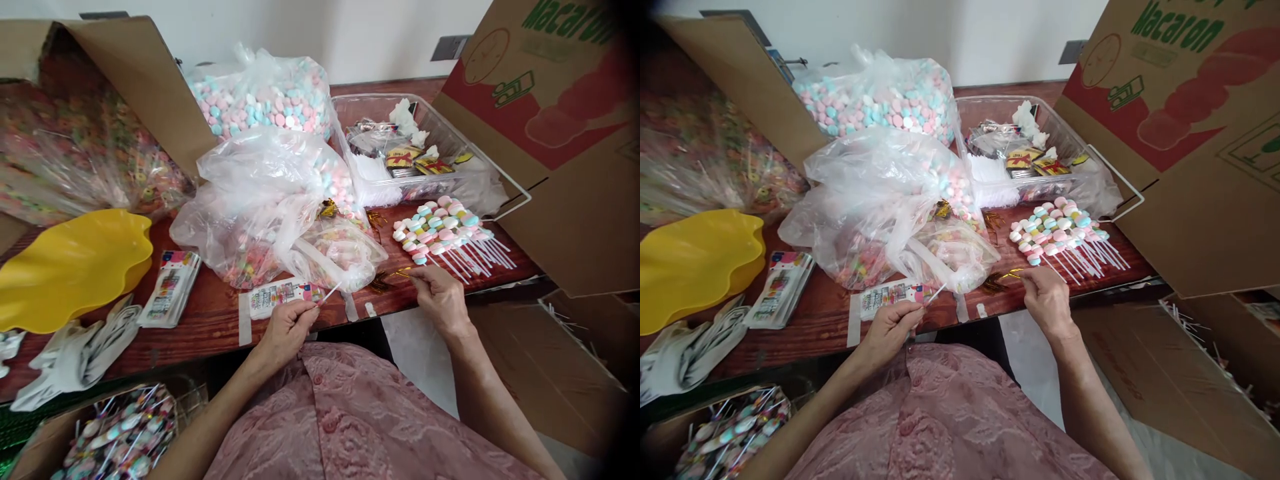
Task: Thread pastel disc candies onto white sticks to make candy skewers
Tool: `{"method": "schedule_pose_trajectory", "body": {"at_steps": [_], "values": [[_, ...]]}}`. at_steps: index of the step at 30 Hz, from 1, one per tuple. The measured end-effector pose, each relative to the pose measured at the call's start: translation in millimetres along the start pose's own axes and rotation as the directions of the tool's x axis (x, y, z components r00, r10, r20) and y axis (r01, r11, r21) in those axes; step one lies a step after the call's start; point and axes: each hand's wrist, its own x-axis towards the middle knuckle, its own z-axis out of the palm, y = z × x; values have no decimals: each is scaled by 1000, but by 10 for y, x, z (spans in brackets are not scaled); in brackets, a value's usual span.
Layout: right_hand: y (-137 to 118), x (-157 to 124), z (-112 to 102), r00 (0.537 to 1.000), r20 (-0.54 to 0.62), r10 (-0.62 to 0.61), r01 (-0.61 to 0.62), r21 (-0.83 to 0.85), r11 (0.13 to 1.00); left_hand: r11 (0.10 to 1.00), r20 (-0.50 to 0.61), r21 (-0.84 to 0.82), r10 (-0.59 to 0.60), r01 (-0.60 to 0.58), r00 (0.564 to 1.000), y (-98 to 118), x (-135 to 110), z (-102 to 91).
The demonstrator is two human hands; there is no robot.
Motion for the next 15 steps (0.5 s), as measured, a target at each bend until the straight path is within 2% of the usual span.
{"method": "schedule_pose_trajectory", "body": {"at_steps": [5, 9, 13, 15], "values": [[59, -49, -76, 999, -32, 11, -9, 76, 997, 1000, -13, 17, 15, -15, 1000, -9, -35, -14], [51, -58, -74, 996, -74, -40, 40, -6, 999, 992, -23, 99, 79, -77, 997, 60, -37, -28], [6, -67, -62, 984, 121, -131, 139, -61, 988, 994, -44, 100, 58, -53, 997, 64, -56, -42], [-6, -69, -69, 979, 154, -134, 144, -54, 988, 996, -60, 90, 35, -30, 998, 33, -74, -48]]}}
